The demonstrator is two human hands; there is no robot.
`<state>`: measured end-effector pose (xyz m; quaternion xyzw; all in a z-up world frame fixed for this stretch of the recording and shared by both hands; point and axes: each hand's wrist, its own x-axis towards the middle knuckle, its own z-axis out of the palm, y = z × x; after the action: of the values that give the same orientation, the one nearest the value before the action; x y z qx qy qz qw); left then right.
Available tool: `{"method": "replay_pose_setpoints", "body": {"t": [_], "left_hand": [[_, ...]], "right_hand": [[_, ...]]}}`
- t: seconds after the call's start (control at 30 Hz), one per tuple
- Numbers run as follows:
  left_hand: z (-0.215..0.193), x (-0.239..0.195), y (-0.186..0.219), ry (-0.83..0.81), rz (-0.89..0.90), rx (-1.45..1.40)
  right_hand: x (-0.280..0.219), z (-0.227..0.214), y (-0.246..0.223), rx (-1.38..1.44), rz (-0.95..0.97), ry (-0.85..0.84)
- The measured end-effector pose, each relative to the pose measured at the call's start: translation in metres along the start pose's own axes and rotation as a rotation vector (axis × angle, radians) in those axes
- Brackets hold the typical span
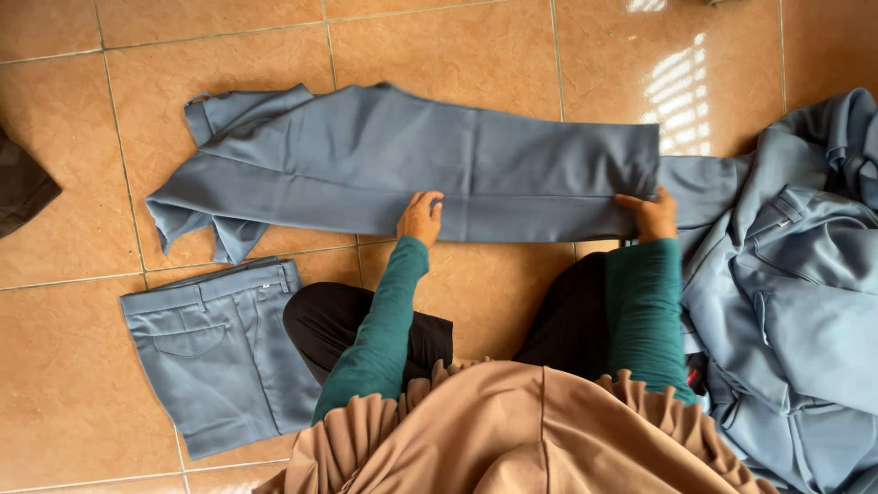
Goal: The person sits on a tiled floor and folds several pairs of light blue trousers by hand. They smooth out each pair, fold the legs together, and then fold the garment into a compact rectangle, placing the finished items in a neat stack.
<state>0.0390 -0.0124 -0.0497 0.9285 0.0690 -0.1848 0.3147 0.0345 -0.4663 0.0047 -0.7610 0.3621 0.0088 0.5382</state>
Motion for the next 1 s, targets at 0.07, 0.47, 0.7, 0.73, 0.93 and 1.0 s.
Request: {"method": "replay_pose_setpoints", "body": {"t": [0.07,0.47,0.7,0.73,0.93,1.0], "left_hand": [[0.008,0.014,0.019,-0.012,0.015,-0.004],[0.022,0.152,0.15,-0.051,0.204,0.191],[0.026,0.19,0.141,-0.009,0.11,0.228],[0.019,0.188,0.147,-0.012,0.108,0.23],[0.024,0.185,0.144,0.008,0.118,0.199],[0.029,0.175,0.142,0.009,0.098,0.195]], "right_hand": [[0.029,-0.028,0.041,-0.032,0.038,0.003],[0.007,-0.07,0.023,-0.063,0.291,0.055],[0.047,-0.066,0.093,-0.084,0.183,0.047],[0.054,-0.068,0.105,-0.085,0.186,0.046],[0.054,-0.077,0.108,0.185,0.181,-0.014],[0.025,-0.075,0.055,0.486,0.27,-0.052]]}}
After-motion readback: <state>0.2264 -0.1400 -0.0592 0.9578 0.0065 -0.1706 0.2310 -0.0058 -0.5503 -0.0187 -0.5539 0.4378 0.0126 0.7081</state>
